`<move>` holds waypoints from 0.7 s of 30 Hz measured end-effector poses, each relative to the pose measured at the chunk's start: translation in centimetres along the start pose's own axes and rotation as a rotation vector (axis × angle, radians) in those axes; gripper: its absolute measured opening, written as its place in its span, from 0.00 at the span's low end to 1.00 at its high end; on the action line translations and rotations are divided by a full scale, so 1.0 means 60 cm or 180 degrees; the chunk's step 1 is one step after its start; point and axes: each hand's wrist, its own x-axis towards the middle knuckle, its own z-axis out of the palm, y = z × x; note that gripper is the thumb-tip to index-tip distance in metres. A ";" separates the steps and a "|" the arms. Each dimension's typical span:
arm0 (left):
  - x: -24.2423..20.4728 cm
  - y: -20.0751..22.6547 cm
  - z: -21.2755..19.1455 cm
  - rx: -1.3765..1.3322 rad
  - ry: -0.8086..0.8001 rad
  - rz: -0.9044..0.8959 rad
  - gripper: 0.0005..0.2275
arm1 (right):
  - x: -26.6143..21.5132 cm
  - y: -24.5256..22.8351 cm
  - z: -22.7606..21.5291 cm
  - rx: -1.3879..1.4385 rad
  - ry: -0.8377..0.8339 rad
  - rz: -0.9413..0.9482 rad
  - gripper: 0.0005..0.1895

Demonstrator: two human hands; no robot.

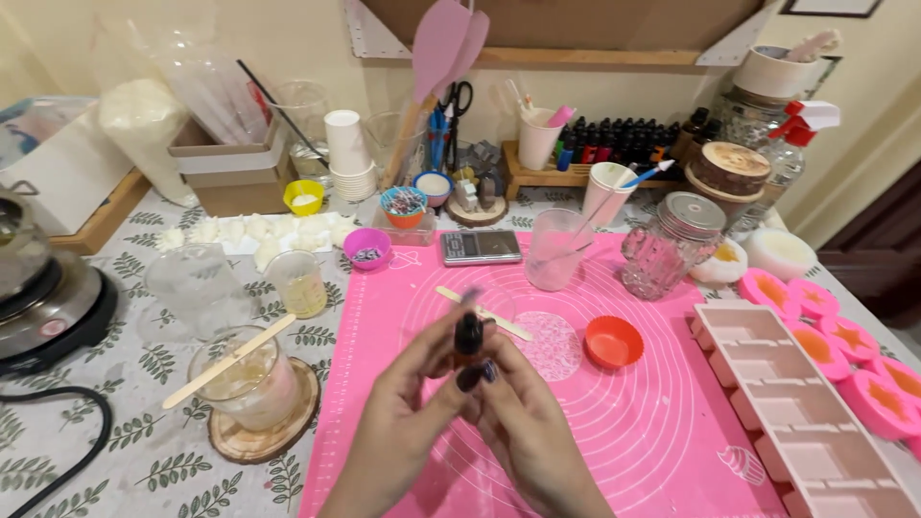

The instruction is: The recorder is preparing a scented candle by selecting a fragrance oil and adding it to a small container of wax.

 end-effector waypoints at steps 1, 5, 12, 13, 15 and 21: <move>-0.002 0.000 -0.003 0.0015 0.0036 0.0009 0.35 | 0.003 0.006 -0.022 -0.0004 -0.0028 0.0029 0.22; -0.015 0.007 -0.022 0.0272 0.0119 -0.0094 0.27 | 0.019 0.030 -0.091 -0.0160 -0.0972 -0.0042 0.16; -0.017 0.010 -0.030 0.1988 -0.0013 0.0475 0.17 | 0.036 0.045 -0.116 -0.0356 -0.0056 0.0124 0.16; -0.020 0.015 -0.028 0.2001 0.0000 0.0472 0.17 | 0.033 0.040 -0.105 -0.0351 -0.0070 0.0135 0.16; -0.025 0.024 -0.023 0.2352 -0.0261 0.0803 0.22 | 0.026 0.029 -0.085 -0.0601 0.0292 0.0104 0.18; -0.035 0.011 -0.044 0.3167 0.0160 0.1577 0.10 | 0.044 0.062 -0.133 -0.0514 -0.0194 -0.0007 0.16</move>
